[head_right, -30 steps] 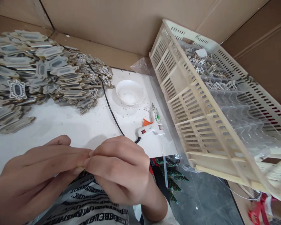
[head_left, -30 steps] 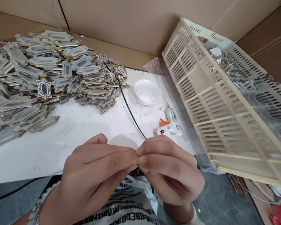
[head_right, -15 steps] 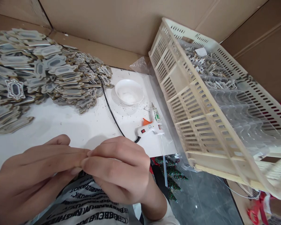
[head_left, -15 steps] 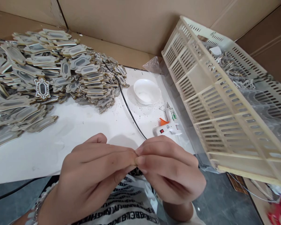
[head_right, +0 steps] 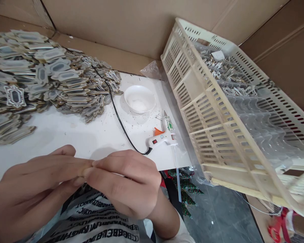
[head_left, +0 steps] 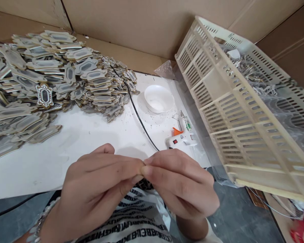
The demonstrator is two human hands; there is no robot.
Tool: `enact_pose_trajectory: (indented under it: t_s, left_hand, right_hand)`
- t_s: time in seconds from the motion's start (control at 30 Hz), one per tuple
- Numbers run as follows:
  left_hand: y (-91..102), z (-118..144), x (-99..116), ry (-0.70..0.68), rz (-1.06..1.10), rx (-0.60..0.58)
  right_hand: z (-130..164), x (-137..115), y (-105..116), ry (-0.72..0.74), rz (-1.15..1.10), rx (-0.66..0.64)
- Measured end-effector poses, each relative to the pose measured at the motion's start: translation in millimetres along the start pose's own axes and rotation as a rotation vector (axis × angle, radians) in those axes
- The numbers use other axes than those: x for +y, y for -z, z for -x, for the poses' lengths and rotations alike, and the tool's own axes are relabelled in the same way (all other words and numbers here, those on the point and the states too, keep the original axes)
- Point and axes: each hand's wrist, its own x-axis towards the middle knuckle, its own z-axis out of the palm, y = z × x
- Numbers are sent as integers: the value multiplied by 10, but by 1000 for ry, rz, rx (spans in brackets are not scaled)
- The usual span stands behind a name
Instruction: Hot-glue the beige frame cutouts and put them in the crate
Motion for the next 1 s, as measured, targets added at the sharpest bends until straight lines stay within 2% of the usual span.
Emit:
enact_pose_trajectory:
  t_s: [0.3, 0.43, 0.7, 1.0]
  left_hand:
    - [-8, -57, -14, -66, 22, -21]
    - [-39, -70, 9, -63, 58, -38]
    - [-57, -28, -43, -83, 47, -38]
    - [-73, 5, -64, -64, 96, -92]
  right_hand:
    - [-5, 23, 5, -3, -62, -38]
    - [3, 19, -11, -51, -123, 27]
    - [31, -21, 38, -28, -3, -6]
    - [58, 34, 38, -41, -91, 20]
